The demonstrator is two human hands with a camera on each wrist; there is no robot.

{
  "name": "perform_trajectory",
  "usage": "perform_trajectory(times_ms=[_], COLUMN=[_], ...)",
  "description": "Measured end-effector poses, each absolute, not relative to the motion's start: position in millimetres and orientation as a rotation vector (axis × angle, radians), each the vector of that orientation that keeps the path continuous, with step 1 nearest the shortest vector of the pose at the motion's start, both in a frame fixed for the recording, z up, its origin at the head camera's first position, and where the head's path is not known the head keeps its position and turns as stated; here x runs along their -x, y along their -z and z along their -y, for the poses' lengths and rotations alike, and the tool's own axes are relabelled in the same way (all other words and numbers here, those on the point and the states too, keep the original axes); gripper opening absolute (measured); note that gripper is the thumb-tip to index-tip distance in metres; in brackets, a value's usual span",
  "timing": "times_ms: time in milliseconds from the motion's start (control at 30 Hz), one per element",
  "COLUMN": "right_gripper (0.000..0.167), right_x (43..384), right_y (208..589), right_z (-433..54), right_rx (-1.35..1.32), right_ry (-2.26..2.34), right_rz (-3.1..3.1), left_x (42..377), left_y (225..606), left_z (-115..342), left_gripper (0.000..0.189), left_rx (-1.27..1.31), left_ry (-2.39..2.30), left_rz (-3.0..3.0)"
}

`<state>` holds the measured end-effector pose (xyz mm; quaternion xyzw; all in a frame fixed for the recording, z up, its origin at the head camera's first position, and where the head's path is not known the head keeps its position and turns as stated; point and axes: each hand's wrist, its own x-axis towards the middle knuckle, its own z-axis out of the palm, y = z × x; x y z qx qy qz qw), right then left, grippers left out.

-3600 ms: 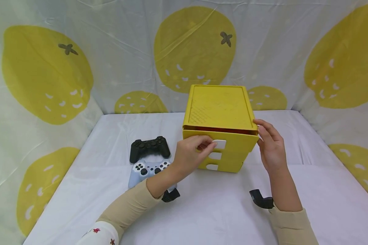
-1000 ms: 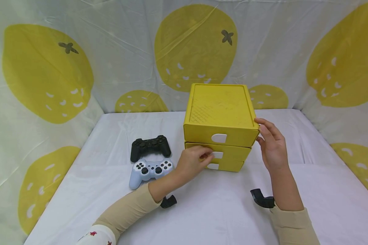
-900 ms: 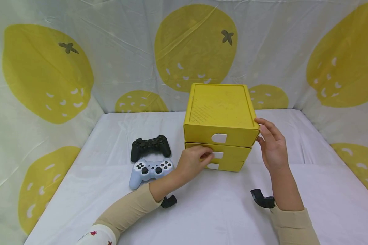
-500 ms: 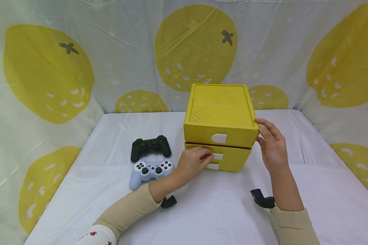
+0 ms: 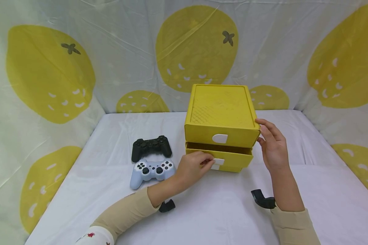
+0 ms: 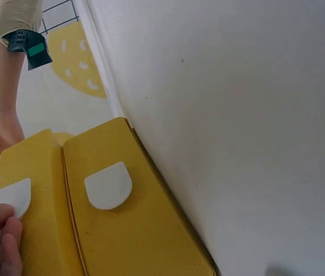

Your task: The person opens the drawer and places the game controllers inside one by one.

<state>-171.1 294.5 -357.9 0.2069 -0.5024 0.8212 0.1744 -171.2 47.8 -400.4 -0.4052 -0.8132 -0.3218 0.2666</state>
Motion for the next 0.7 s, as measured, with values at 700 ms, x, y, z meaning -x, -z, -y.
perform_trajectory(times_ms=[700], right_gripper=[0.030], right_x=[171.2], right_y=[358.2], right_z=[-294.6], right_rx=[-0.547], right_ry=[-2.321], right_rz=[1.444], left_x=[152.5], left_y=[402.3], left_z=[-42.3], left_gripper=[0.004], left_rx=[1.123], left_ry=[0.844], left_rz=[2.096])
